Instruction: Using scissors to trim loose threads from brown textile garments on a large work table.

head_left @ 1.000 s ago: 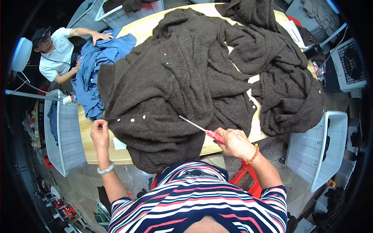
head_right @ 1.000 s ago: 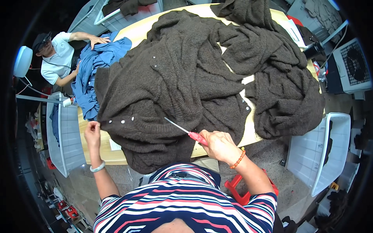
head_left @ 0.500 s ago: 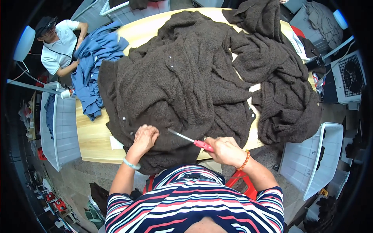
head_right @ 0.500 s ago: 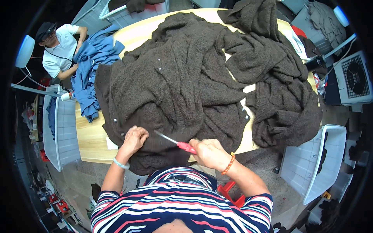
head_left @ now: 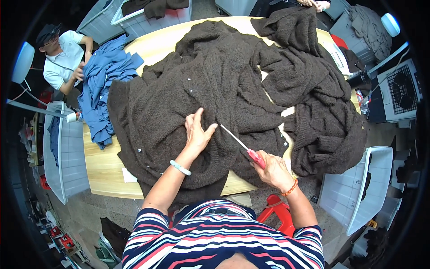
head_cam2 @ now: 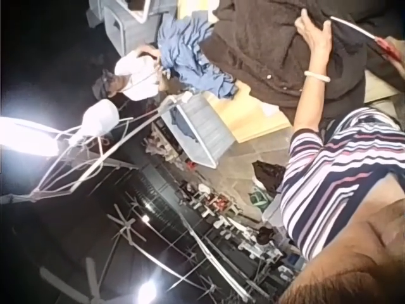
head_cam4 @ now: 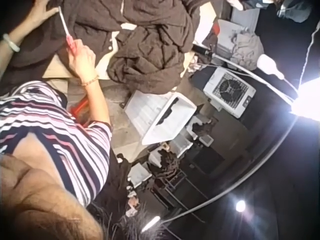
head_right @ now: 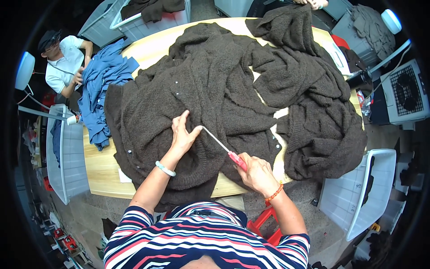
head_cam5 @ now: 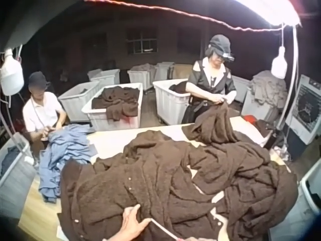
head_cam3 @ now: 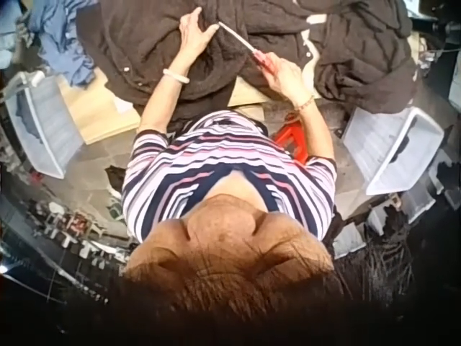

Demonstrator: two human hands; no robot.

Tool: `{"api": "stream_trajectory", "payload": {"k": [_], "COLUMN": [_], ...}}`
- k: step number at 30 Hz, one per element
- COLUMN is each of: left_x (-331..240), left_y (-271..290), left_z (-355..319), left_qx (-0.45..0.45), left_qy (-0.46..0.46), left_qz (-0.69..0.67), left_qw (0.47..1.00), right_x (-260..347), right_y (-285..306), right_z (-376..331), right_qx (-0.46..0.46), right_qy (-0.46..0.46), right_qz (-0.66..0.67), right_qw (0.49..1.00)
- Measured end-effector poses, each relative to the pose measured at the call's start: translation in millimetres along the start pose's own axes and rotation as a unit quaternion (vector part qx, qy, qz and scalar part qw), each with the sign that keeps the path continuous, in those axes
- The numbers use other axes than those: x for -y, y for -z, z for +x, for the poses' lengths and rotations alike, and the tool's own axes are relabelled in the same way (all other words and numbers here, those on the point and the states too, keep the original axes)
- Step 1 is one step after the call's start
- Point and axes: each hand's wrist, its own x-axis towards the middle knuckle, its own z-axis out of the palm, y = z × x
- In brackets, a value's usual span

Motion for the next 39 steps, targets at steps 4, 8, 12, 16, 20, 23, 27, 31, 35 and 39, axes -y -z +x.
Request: {"api": "stream_trajectory", "payload": {"k": [4, 8, 12, 16, 20, 23, 27, 31, 35, 39], "left_x": [-27.4, -4.6, -34.1, -44.0, -33.3, -27.5, -25.2, -24.0, -24.3, -16.2], "left_y": [-6.1, 1.1, -6.6, -30.2, -28.2, -28.8, -30.1, -21.7, -21.0, -15.8], "left_z": [49.0, 92.6, 88.5, 49.8, 28.6, 16.9, 13.2, 8.7, -3.8, -10.0], "left_qx": [-0.089, -0.239, 0.037, 0.262, 0.259, 0.161, 0.052, -0.082, -0.086, -0.008], "left_qy": [0.012, -0.061, -0.200, 0.120, 0.266, 0.304, 0.238, 0.108, 0.097, 0.226], "left_qz": [0.080, -0.067, -0.182, -0.587, -0.760, -0.761, -0.694, -0.575, -0.517, -0.601], "left_qw": [0.993, 0.967, 0.962, 0.757, 0.533, 0.550, 0.677, 0.807, 0.846, 0.766], "right_x": [-26.3, -17.0, -36.4, -37.2, -33.9, -30.9, -7.3, 11.2, 19.3, 23.5], "right_y": [-5.8, -7.8, -0.6, 11.8, 17.5, 15.4, 21.2, 23.4, 23.9, 21.9], "right_z": [-6.1, 12.2, 8.6, 2.0, -3.4, -1.6, -0.5, -8.3, -4.1, -6.7], "right_qx": [-0.040, 0.002, -0.060, -0.048, -0.038, -0.033, 0.013, 0.052, 0.042, 0.130], "right_qy": [-0.016, 0.014, 0.014, -0.035, -0.052, -0.033, -0.008, 0.005, 0.026, 0.035], "right_qz": [0.005, 0.034, 0.047, 0.014, 0.031, 0.015, -0.028, -0.036, -0.067, -0.060], "right_qw": [0.999, 0.999, 0.997, 0.998, 0.997, 0.999, 0.999, 0.998, 0.997, 0.989]}}
